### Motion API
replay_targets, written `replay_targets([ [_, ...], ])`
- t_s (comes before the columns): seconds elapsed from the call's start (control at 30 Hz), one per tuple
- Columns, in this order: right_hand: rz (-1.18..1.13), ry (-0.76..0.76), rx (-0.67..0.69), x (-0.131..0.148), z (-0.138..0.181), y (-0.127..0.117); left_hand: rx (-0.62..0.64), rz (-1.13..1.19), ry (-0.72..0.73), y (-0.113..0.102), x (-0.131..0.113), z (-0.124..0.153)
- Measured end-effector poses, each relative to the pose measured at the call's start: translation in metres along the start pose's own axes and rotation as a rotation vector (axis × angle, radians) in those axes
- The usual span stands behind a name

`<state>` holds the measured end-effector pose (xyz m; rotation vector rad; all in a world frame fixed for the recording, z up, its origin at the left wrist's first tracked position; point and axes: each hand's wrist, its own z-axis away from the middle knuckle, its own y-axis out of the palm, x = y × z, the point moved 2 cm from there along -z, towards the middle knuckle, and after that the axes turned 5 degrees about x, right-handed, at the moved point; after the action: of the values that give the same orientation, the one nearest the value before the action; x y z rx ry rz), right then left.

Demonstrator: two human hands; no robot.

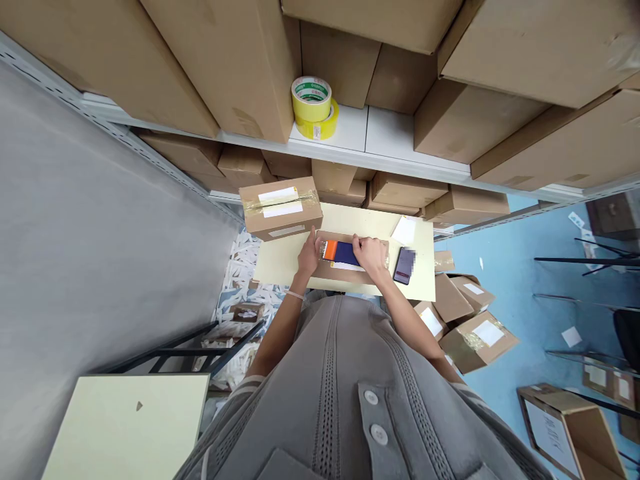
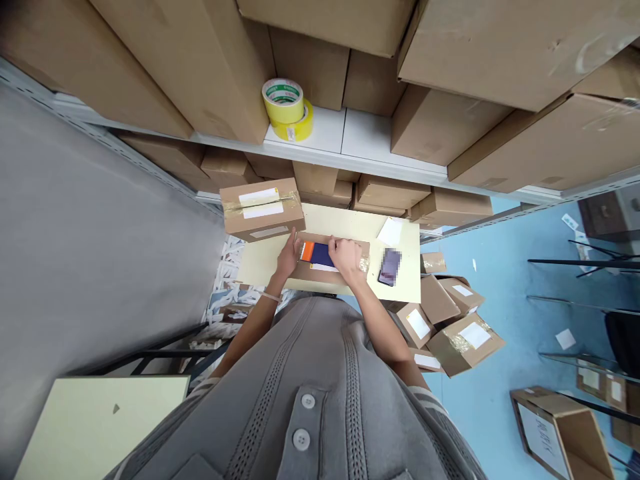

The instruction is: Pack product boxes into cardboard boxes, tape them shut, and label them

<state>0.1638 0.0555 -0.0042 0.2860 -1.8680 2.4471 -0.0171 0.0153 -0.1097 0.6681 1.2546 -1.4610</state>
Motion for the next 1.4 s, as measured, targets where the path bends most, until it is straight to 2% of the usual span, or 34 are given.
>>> replay_targets([
  [0.1,0.033,-0.007,0.019,-0.011,-0.004,-0.004,-0.016,-0.027,-0.016,0.001,-0.004,0.001],
  [0.2,0.075,0.015,0.017,-0.043,-0.004,-0.013,-0.036,-0.091,-0.037,0.001,-0.006,-0.001],
  [0.27,0.108,0.023,0.014,-0.078,-0.002,-0.022,-0.045,-0.126,-0.043,0.001,-0.006,-0.002],
  [0.37,0.167,0.042,0.030,-0.146,0.003,-0.036,-0.035,-0.146,-0.047,0.002,-0.005,-0.004],
  [0.43,0.216,0.107,0.034,-0.189,0.008,-0.044,-0.018,-0.165,-0.051,0.004,-0.004,-0.006],
  [0.5,0.272,0.159,0.046,-0.220,0.012,-0.045,-0.009,-0.176,-0.059,0.005,-0.003,-0.007],
  [0.57,0.305,0.166,0.065,-0.235,0.013,-0.041,-0.005,-0.177,-0.065,0.006,-0.003,-0.007],
  [0.83,0.331,0.136,0.157,-0.230,-0.004,-0.016,0.034,-0.330,-0.059,0.008,-0.006,-0.006],
  [1.23,0.376,0.082,0.217,-0.195,-0.019,-0.019,-0.009,-0.358,-0.072,0.012,-0.009,-0.005],
  [1.4,0.341,0.128,0.222,-0.185,-0.024,-0.018,-0.030,-0.285,-0.065,0.016,-0.004,-0.011],
])
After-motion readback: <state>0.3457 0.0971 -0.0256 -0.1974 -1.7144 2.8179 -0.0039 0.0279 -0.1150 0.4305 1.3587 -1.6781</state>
